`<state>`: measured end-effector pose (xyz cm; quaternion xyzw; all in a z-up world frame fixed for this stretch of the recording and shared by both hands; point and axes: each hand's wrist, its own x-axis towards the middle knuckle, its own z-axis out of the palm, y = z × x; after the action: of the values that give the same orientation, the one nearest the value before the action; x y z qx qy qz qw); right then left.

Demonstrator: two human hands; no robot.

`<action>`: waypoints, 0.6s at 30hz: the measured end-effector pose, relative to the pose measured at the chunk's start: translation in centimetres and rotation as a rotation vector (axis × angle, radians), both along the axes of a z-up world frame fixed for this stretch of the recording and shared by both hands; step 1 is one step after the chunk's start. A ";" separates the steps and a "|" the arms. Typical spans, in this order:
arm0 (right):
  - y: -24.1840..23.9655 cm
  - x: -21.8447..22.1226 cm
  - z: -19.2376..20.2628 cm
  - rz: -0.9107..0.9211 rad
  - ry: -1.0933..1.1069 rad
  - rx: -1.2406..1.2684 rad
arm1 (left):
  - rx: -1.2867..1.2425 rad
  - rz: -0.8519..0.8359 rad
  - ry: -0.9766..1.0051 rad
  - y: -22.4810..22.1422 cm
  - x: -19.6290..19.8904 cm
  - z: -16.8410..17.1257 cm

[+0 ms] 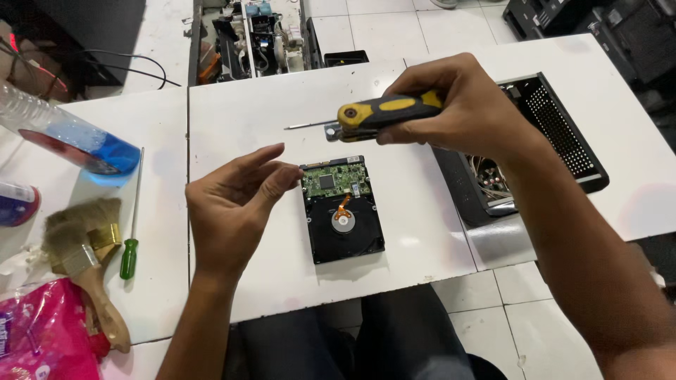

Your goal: The person uses a multi-tool screwdriver to remove screws from a hard drive placed on a white table. They repeatedly loosen and remove screws from the corners and sides of the drive, placing them on the table.

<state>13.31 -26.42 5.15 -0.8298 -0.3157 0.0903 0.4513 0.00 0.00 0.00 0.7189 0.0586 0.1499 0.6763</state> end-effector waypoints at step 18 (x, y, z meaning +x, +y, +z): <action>-0.7 -2.2 -0.9 -0.330 -0.134 0.300 | 1.326 -0.187 -0.267 -9.8 -5.7 -9.6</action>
<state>11.15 -27.12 4.25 -0.7980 -0.2149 -0.0877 0.5562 -5.72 -9.83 -9.60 0.9586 -0.1921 0.1825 0.1047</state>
